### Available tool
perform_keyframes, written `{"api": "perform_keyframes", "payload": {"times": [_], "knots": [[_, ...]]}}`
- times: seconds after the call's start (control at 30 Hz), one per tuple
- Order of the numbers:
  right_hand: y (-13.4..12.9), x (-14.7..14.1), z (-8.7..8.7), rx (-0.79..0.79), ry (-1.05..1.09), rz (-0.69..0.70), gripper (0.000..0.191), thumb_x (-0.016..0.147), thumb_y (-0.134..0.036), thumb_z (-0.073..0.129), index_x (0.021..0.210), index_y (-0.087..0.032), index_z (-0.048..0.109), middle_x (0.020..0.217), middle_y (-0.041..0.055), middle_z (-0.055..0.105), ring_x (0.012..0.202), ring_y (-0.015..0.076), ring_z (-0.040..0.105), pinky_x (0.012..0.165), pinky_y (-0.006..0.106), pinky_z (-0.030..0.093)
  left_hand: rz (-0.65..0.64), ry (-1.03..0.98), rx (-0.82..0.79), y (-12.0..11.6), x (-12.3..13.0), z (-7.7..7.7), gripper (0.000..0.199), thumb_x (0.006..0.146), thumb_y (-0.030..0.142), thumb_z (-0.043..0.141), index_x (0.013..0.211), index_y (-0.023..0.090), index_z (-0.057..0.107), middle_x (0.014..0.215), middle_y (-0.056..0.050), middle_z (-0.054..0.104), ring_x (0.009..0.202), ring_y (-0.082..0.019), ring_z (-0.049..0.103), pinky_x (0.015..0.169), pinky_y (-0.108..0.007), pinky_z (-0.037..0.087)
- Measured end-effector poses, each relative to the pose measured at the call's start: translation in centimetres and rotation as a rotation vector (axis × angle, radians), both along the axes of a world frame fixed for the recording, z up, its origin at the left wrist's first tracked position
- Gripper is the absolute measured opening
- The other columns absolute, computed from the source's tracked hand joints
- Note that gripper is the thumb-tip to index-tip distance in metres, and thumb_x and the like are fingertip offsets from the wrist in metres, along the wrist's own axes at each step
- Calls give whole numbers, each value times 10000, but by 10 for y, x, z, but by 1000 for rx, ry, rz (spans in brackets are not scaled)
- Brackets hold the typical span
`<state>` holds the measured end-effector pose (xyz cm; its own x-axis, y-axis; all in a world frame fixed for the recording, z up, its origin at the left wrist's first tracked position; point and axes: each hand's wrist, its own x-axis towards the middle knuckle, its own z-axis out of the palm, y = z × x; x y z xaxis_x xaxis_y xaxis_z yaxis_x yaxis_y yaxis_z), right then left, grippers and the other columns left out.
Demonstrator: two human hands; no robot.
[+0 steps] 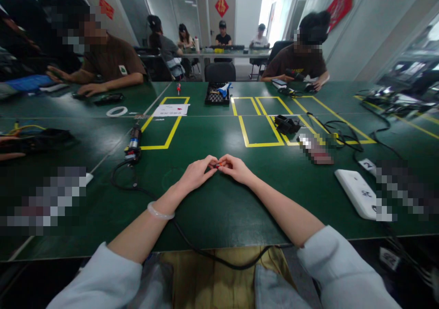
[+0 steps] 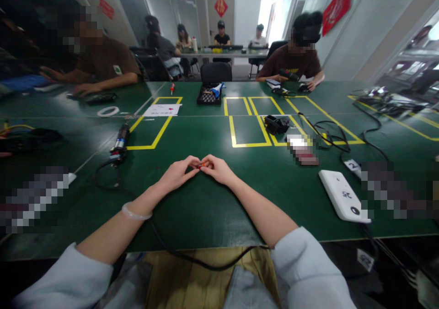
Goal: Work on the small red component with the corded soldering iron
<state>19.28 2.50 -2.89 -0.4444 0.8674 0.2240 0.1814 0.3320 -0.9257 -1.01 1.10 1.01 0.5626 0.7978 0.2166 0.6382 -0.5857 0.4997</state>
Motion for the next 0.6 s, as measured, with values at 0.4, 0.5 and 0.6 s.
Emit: {"api": "perform_keyframes", "payload": {"times": [0.4,0.5,0.6], "knots": [[-1,-1,1,-29,38,2,219,827,-351,633,925,-164,576,767,0,639,613,97,554,595,219,442,22,32,13,-2,1,3,230,959,387,430,1093,229,529,1015,-27,701,941,-197,670,802,-301,482],[-1,-1,2,-72,51,17,227,862,-382,589,902,-159,575,728,4,645,604,103,571,597,227,461,34,37,18,-2,1,4,258,953,405,445,1132,236,524,1005,-18,706,928,-199,672,783,-297,476],[-1,-1,3,-79,53,25,243,886,-396,555,884,-155,583,686,0,627,599,105,570,598,228,462,26,41,24,-2,0,3,253,937,398,479,1127,240,529,1012,-17,702,946,-198,668,785,-290,475]]}}
